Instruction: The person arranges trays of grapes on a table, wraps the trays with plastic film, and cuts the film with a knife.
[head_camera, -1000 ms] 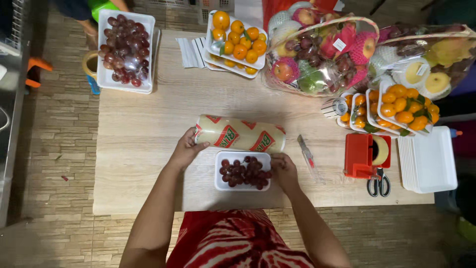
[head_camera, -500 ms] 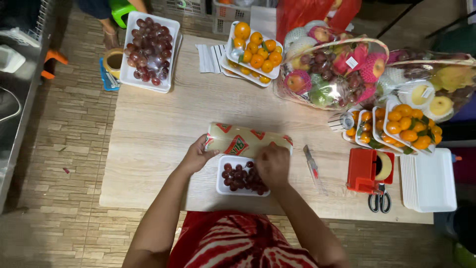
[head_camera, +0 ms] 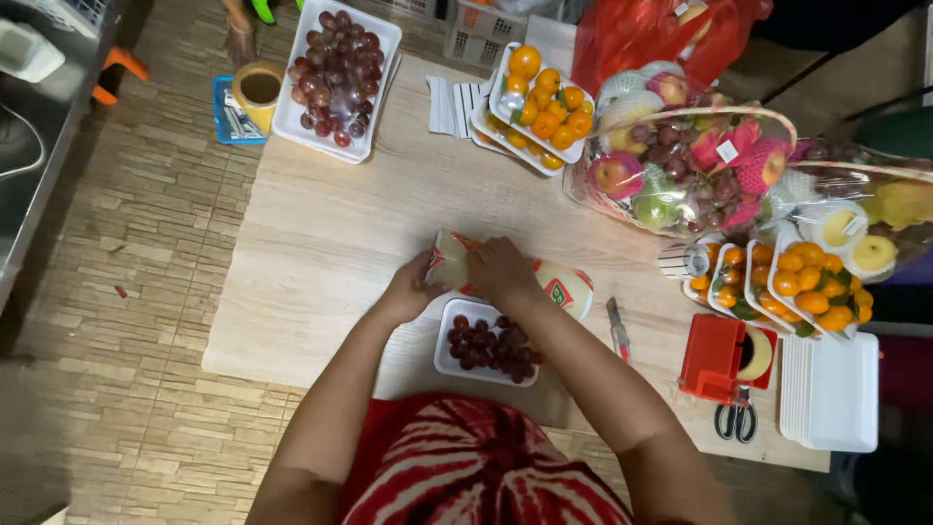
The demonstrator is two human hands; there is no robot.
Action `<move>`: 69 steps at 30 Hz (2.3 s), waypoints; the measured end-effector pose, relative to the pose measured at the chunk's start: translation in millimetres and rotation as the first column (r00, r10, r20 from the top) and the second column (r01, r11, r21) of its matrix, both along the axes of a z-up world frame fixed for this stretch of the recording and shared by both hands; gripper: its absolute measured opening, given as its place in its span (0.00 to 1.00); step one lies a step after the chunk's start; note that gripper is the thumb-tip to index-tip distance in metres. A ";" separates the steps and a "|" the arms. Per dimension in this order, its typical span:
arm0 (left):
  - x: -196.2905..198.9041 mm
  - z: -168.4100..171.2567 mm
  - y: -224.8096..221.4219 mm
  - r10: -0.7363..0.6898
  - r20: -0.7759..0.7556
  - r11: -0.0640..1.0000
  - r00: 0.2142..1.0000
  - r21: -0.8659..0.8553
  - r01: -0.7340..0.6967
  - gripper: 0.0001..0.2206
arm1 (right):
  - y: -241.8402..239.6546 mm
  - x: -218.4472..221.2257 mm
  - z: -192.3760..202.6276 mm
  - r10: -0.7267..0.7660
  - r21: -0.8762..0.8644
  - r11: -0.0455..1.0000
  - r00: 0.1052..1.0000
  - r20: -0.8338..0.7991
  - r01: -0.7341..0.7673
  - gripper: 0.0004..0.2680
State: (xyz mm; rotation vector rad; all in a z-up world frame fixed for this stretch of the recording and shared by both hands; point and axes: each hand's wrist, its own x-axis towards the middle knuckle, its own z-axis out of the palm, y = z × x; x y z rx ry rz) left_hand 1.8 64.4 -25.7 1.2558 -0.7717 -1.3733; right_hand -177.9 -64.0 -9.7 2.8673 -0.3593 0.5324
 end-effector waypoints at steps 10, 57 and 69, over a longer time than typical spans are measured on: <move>-2.8 81.9 -9.2 0.018 0.295 0.995 0.955 0.091 -0.047 0.47 | -41.2 22.6 110.6 -0.160 0.872 0.401 0.959 -0.235 0.281 0.07; -43.0 71.1 -76.7 0.304 0.754 0.946 0.582 -0.163 -0.282 0.06 | -22.1 -154.4 101.8 -0.458 0.780 0.541 0.888 -0.039 0.313 0.08; -25.9 136.6 15.5 0.237 0.415 0.945 0.878 -0.309 -0.109 0.06 | 56.8 -180.7 134.9 -0.615 0.804 0.504 0.785 0.079 0.315 0.06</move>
